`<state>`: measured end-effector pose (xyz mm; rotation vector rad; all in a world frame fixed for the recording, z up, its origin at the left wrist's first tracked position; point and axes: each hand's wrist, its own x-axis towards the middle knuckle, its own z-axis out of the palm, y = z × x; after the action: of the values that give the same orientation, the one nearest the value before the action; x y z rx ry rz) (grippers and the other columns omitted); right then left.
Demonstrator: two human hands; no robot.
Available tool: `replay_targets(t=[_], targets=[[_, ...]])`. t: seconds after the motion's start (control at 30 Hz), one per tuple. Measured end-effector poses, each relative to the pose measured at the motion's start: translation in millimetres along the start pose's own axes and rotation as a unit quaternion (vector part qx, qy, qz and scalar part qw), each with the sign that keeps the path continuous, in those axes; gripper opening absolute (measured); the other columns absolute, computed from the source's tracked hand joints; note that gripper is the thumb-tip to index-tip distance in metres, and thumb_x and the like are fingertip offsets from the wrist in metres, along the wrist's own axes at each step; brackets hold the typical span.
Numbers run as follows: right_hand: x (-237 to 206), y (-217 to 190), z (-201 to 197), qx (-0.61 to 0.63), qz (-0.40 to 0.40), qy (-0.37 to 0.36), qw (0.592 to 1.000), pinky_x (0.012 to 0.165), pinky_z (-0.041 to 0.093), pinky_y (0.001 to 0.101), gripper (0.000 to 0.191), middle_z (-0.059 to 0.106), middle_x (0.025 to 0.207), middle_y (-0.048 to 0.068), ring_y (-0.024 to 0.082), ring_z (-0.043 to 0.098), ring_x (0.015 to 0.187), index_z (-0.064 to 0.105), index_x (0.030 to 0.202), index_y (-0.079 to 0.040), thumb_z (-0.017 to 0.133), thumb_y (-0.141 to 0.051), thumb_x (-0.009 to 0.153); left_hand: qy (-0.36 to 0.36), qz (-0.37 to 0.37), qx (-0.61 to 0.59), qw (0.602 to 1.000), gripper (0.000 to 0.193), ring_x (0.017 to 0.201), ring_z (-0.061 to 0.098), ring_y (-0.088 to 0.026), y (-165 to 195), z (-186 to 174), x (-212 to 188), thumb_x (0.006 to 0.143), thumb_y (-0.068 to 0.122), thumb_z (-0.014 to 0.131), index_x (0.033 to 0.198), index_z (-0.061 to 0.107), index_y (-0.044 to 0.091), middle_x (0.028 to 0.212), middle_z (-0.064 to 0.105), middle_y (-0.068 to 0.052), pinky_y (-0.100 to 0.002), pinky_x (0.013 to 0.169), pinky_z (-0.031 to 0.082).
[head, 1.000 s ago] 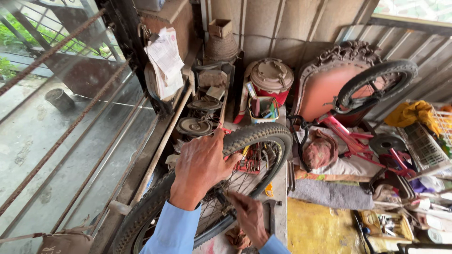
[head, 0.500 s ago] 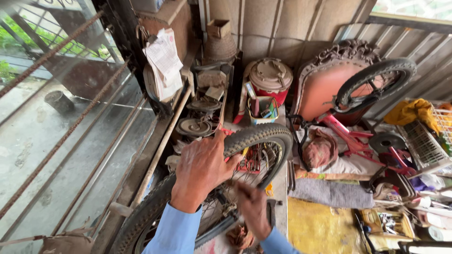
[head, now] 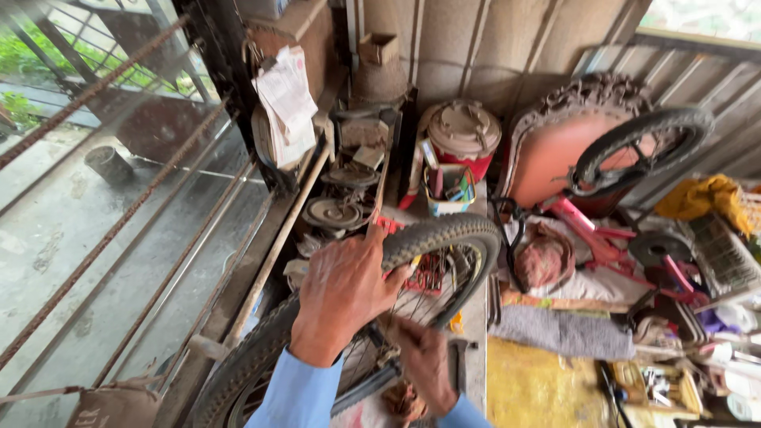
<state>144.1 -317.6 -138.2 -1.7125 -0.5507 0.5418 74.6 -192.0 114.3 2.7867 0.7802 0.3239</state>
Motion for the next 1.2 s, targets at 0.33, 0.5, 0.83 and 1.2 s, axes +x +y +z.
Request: replay_targets(t=[0.33,0.5,0.83,1.2], targets=[[20,-34,-11,0.222,-0.069,0.051,0.971,0.03,0.033,0.021,0.025,0.08,0.081,0.007,0.003,0.044,0.039,0.077,0.117,-0.002,0.061,-0.002,0.097,0.017,0.008,0.01,1.0,0.058,0.074,0.07,-0.039,4,1,-4,0.081,0.043,0.08,0.115,0.06,0.001,0.075,0.071,-0.019,-0.05,0.069,0.054],[8,-7,-9,0.136,0.065,-0.014,0.988,0.028,0.035,0.0252,0.026,0.076,0.074,0.009,0.007,0.044,0.036,0.077,0.117,-0.007,0.062,-0.003,0.096,-0.008,0.004,0.004,1.0,0.058,0.068,0.072,-0.034,1,-1,-2,0.084,0.041,0.078,0.117,0.058,-0.001,0.071,0.07,-0.017,-0.047,0.066,0.056],[47,-29,-32,0.347,-0.011,-0.123,0.93,0.033,0.03,0.0246,0.013,0.061,0.062,0.002,0.008,0.042,0.041,0.07,0.095,-0.003,0.058,-0.002,0.101,-0.036,-0.002,0.004,0.999,0.056,0.065,0.071,-0.031,6,-1,-7,0.086,0.045,0.076,0.116,0.057,0.001,0.068,0.069,-0.015,-0.046,0.067,0.056],[42,-45,-48,0.3,-0.054,-0.024,0.952,0.038,0.031,0.0209,0.023,0.069,0.072,0.001,0.003,0.044,0.047,0.077,0.11,0.0,0.06,0.005,0.095,0.004,0.025,-0.009,1.0,0.057,0.076,0.071,-0.037,12,7,-8,0.084,0.045,0.077,0.115,0.058,0.001,0.077,0.071,-0.019,-0.049,0.068,0.055]])
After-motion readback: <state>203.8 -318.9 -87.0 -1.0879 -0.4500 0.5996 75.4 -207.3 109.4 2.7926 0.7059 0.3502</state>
